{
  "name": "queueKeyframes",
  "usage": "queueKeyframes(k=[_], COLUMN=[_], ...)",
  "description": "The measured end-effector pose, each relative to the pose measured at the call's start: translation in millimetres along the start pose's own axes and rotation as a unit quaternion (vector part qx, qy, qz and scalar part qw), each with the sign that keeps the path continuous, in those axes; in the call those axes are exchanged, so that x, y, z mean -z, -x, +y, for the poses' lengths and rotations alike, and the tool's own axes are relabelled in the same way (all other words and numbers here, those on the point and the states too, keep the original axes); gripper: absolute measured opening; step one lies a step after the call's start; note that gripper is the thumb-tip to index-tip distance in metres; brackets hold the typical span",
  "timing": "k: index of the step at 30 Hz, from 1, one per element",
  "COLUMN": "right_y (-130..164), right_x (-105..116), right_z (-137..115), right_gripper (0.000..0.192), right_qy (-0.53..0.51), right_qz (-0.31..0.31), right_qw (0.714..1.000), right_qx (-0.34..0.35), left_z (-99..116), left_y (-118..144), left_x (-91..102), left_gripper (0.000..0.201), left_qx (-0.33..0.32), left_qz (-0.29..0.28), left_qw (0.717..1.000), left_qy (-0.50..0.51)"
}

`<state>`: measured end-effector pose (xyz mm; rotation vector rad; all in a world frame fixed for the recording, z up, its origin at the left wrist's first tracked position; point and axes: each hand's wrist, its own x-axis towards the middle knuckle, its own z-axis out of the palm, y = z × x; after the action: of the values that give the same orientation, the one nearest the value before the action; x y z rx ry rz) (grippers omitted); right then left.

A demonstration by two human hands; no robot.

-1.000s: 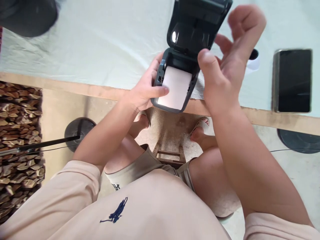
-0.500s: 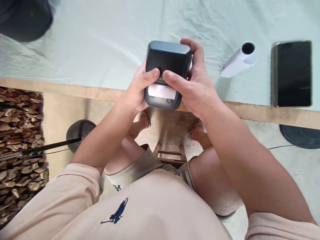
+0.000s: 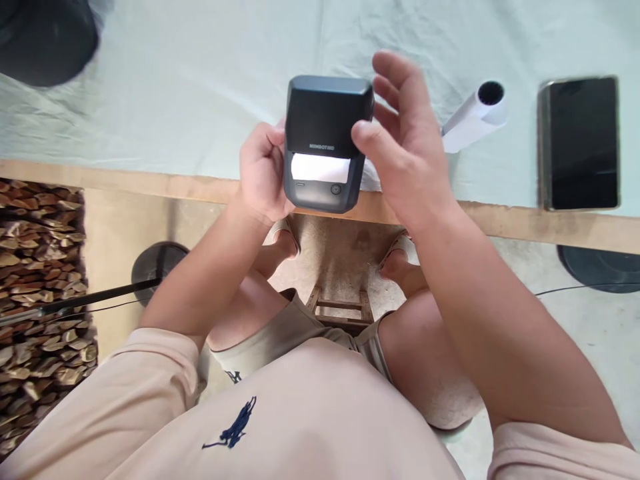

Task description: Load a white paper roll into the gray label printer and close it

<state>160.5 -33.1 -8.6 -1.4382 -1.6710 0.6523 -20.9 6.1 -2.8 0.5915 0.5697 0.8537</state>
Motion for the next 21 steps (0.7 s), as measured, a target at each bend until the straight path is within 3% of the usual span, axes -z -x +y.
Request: queueKeyframes(k=[3, 7, 9, 12, 14, 16, 18, 21], right_y=[1, 2, 3, 2, -1, -6, -9, -8], right_x=[2, 10, 15, 16, 14, 11, 11, 14], right_z=[-10, -16, -16, -19, -23, -27, -31, -35], right_gripper=[0.068, 0.082, 0.08, 0.055, 0.034, 0.023, 0.019, 0.007], right_qy=[-0.164, -0.145, -0.062, 0.036, -0.008, -0.081, -0.086, 0.078], right_qz=[-0.067, -0.108, -0.055, 0.114, 0.207, 0.243, 0.229, 0.113], right_qw=[0.984, 0.983, 0.996, 0.99, 0.975, 0.962, 0.961, 0.987], right_qx=[-0.023, -0.009, 0.016, 0.07, 0.079, 0.098, 0.129, 0.079], left_z=[0, 3, 4, 6, 5, 3, 1, -3], left_y=[-1, 0, 2, 5, 6, 5, 5, 5], left_x=[0.3, -1.6, -5.1, -12.9, -16.5, -16.3, -12.9, -7.8], left_gripper=[0.022, 0.024, 0.024, 0.033, 0.037, 0.031, 0.022, 0.018], left_qx=[-0.015, 0.013, 0.026, 0.038, 0.033, 0.022, 0.011, -0.005], left_qz=[0.003, 0.022, 0.025, 0.002, -0.024, -0.044, -0.05, -0.042], left_qw=[1.0, 0.999, 0.999, 0.999, 0.999, 0.999, 0.998, 0.998], left_qy=[0.015, 0.032, 0.038, 0.036, 0.021, 0.002, -0.02, -0.053])
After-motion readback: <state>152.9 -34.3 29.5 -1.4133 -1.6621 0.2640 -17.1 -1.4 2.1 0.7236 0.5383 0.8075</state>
